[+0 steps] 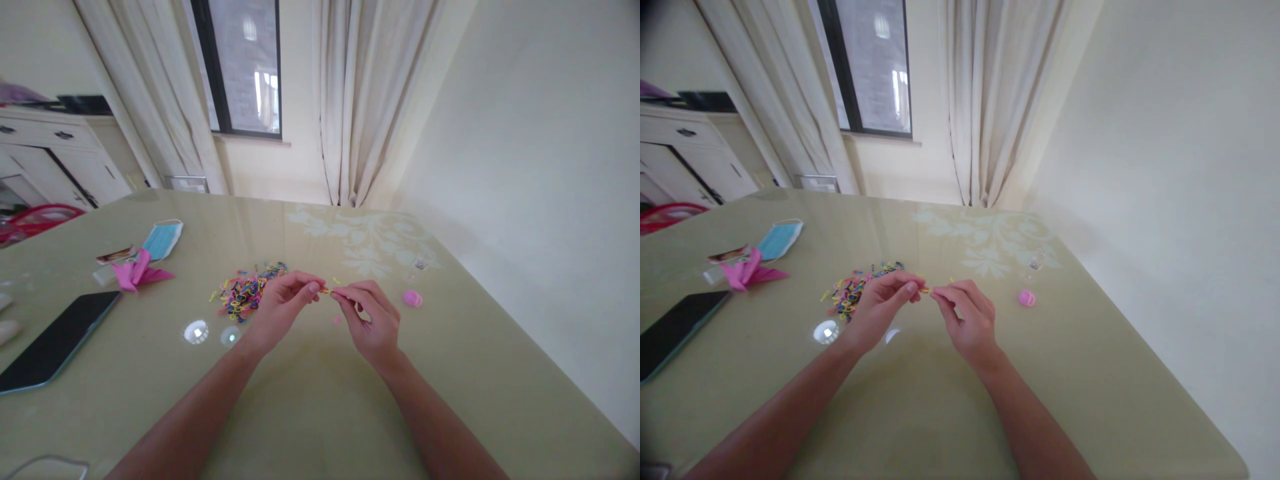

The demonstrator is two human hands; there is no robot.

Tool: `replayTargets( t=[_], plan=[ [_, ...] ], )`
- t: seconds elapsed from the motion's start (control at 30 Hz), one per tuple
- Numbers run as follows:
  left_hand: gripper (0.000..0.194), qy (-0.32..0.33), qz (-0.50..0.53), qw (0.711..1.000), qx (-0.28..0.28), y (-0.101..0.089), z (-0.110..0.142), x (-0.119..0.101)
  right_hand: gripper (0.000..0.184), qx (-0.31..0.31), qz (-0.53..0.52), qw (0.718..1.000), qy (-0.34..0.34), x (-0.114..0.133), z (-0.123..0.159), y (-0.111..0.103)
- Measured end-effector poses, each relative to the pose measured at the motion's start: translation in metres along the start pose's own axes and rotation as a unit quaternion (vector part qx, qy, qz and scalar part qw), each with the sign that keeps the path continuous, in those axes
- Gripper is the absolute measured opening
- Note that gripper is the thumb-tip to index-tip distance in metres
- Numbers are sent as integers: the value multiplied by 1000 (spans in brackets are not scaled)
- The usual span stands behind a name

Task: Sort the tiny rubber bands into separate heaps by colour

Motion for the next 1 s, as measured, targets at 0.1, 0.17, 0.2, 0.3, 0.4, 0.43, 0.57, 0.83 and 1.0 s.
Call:
replayTargets(
  t=[0.1,0.17,0.2,0.3,0.4,0.43,0.57,0.83,1.0],
  plan=[
    [29,12,-74,997,-12,-6,-4,7,15,-8,-21,1000,22,0,-2,-1],
    [27,30,-190,981,-19,-11,-8,13,15,-19,-36,999,29,1,-3,-2],
    [25,44,-270,962,-19,-12,-9,16,16,-25,-45,998,29,1,-3,-3],
    [31,86,-506,858,4,-12,-11,30,17,-38,-70,997,25,3,-3,-5],
    [49,98,-627,770,60,-7,-11,48,17,-47,-75,996,25,5,-3,-8],
    [55,97,-649,750,80,-5,-10,53,16,-52,-72,996,25,4,-3,-9],
    [58,84,-689,709,127,-2,-12,65,12,-81,-45,995,46,-8,-5,-16],
    [36,83,-705,692,134,-4,-22,65,18,-3,60,986,153,-91,8,1],
    [29,99,-693,702,128,-5,-21,66,19,109,166,952,232,-133,24,21]
  ],
)
Point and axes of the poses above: each hand's wrist, its own z-axis away from the middle knuckle, its own y-axis out of the palm, x = y × z, the point moved 7 cm from there along -z, towards the middle knuckle, and after that the axes turned 5 degrees about -z, right-handed, at the moved point
